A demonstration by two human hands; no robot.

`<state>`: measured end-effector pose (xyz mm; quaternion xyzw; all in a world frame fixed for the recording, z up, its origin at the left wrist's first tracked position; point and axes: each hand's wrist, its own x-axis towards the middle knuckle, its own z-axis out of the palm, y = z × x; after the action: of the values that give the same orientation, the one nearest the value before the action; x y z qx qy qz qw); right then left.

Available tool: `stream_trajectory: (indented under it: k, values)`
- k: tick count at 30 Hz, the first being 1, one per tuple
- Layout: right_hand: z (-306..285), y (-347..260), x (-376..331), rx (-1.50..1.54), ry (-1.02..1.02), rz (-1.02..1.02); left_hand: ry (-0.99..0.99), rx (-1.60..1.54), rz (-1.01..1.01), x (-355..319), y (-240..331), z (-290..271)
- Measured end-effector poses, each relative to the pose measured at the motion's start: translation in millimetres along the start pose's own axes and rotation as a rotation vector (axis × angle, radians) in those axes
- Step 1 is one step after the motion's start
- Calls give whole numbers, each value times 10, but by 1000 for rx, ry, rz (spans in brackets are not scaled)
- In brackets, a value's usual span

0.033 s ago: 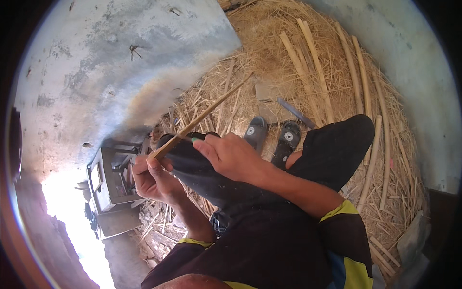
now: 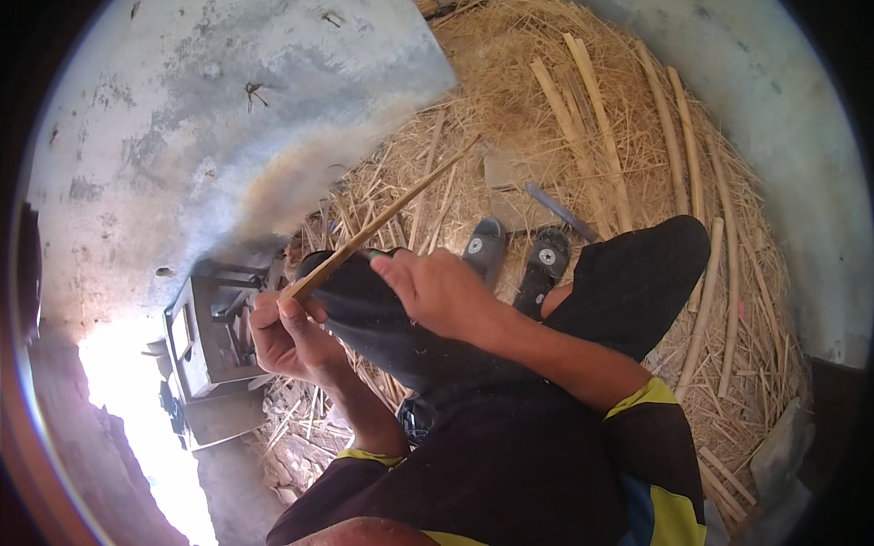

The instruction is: The person sits on a straw-covered floor and uses a knife to shave and shape a thin wooden stick. They repeatedly scrape the surface of the stick to thin it and create a pointed tip, then switch to a saw to cut the stick. The person continues to refine the stick's shape with the knife.

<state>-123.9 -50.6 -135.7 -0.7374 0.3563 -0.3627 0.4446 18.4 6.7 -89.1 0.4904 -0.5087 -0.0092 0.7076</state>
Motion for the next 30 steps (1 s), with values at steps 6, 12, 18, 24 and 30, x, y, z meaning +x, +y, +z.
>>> stream_trajectory:
  k: [6, 12, 18, 24, 30]
  values:
    - [-15, -145, -67, -85, -79, 12, -25, 23, 8, -4, -25, -64]
    - [-64, 41, 27, -140, 3, -11, -35, -1, 17, 11, -27, -10]
    - [-73, 77, -4, -231, -115, 96, -101, 31, 48, 54, -70, -17]
    - [-109, -82, -78, -113, -85, 117, -180, 51, 172, -30, -125, -5]
    - [150, 102, -9, -304, 67, 9, -103, 123, 106, -50, -180, -59]
